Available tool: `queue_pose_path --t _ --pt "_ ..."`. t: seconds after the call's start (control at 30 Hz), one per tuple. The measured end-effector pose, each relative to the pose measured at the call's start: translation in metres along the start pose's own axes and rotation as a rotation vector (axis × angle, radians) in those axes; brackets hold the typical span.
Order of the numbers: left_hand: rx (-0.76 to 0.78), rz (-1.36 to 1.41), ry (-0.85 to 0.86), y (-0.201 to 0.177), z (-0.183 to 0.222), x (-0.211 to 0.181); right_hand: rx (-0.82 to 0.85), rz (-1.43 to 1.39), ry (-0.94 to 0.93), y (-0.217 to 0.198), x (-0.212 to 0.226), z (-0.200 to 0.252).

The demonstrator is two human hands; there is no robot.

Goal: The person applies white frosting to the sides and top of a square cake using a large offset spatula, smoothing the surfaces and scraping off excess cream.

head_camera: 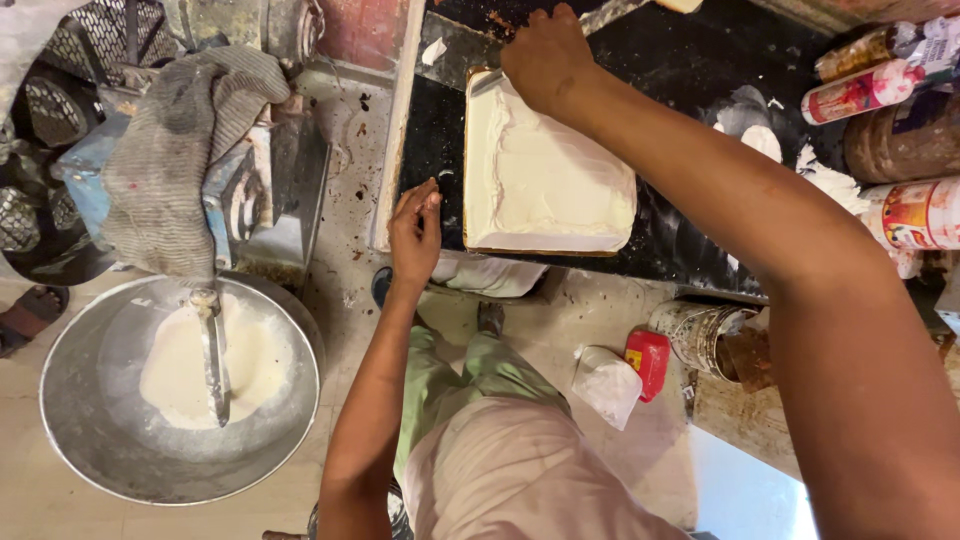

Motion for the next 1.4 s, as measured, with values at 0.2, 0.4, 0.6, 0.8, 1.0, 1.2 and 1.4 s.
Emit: queue_pose_path --t 0.2,0.4,0.6,0.8,1.0,1.2,1.4 --pt "0.009 0.016 -0.051 0.001 -0.001 0.005 0.095 0.008 -0.021 -0.008 0.015 0.013" --pt "-0.020 0.020 0.018 0.000 0.000 0.001 0.099 0.018 -0.054 -0.018 0.032 0.032" --pt "-0.030 -0.014 -0.007 -0.002 0.000 0.002 0.160 -0.047 -0.069 -0.023 0.052 0.053" --pt "-0.046 0.003 0.023 -0.002 0.001 0.000 0.195 -0.108 -0.092 -0.030 0.072 0.075" --pt "-0.076 0.019 0.018 -0.001 0.002 0.010 0.195 -0.116 -0.120 -0.032 0.089 0.089" --pt "-0.145 0.105 -0.015 0.001 0.008 0.030 0.144 -0.122 -0.205 -0.034 0.108 0.102" --pt "-0.253 0.134 -0.041 -0.006 0.033 0.047 0.050 -0.133 -0.257 -0.037 0.121 0.108"
Point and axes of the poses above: each hand's wrist, its own z-axis away from the middle knuckle, its own y-axis out of the palm, x = y × z, the point moved 9 cm from there along -z, towards the middle knuckle, and after that the axes turned 1 degree about x, right-handed, at the moved point
